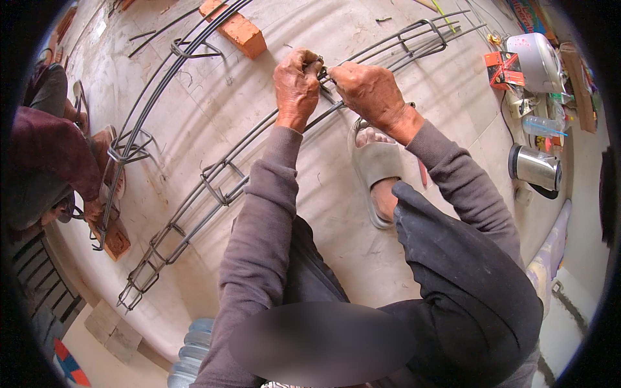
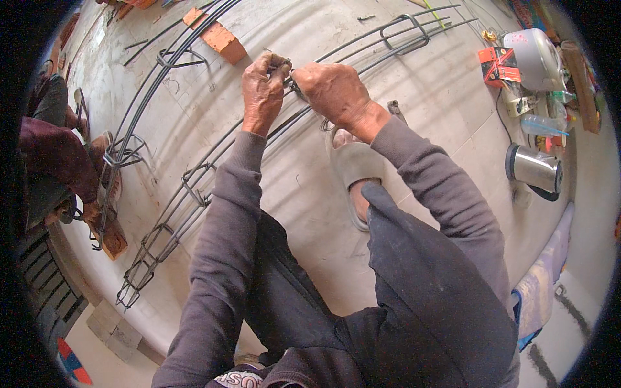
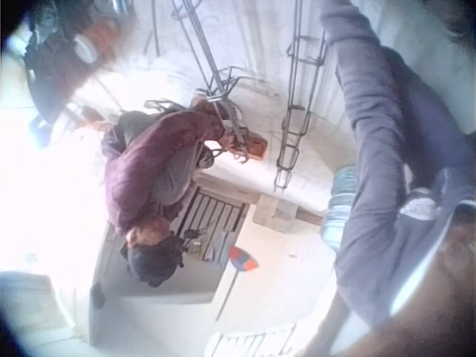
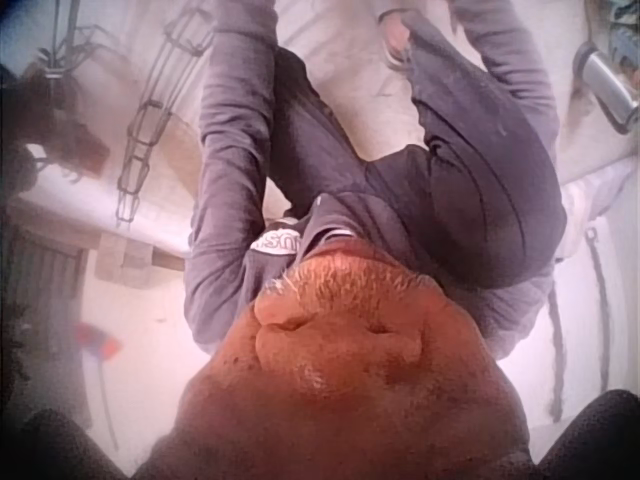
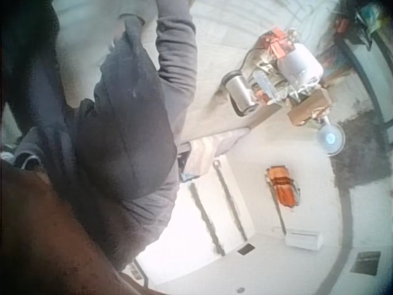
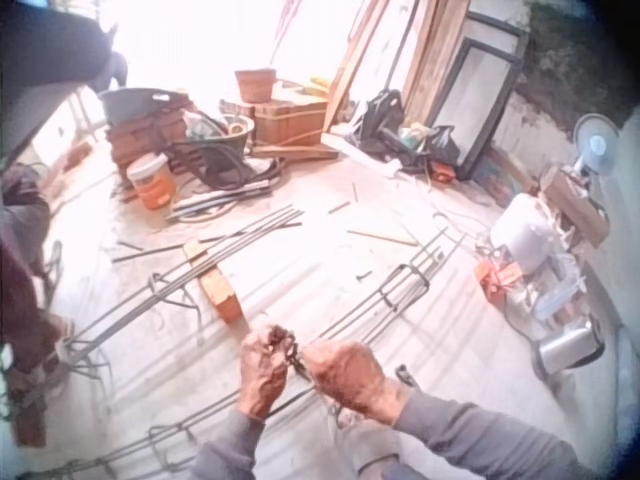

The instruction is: The person sits on the floor and uses pliers to twist wire ties around a metal frame structure. They manipulate the wire with their hands and the tool to secure the frame components together.

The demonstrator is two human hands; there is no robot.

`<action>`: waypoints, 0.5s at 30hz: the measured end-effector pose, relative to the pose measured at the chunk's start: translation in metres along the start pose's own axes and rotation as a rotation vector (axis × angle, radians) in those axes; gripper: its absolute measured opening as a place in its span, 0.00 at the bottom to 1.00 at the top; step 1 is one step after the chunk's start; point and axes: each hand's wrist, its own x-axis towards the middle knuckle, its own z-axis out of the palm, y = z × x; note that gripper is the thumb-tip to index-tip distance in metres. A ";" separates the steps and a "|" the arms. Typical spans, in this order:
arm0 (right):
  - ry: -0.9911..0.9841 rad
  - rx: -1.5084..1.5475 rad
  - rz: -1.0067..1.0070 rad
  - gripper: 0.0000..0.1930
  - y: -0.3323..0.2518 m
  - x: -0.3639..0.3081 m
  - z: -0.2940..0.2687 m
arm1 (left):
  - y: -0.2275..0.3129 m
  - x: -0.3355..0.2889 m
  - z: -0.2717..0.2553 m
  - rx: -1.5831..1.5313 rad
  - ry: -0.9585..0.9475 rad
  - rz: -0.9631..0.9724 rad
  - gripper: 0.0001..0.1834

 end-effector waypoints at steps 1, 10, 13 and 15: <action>0.001 -0.060 -0.073 0.03 0.004 0.001 0.001 | 0.001 -0.001 0.002 0.029 0.020 -0.011 0.05; 0.061 -0.169 -0.319 0.04 0.023 0.020 -0.001 | 0.003 -0.004 0.004 0.074 0.057 0.022 0.04; 0.095 -0.110 -0.271 0.05 0.032 0.028 0.007 | 0.004 -0.004 0.003 0.043 0.021 -0.020 0.04; 0.069 -0.097 -0.222 0.05 0.037 0.032 0.011 | 0.005 -0.003 0.002 0.055 0.008 0.000 0.03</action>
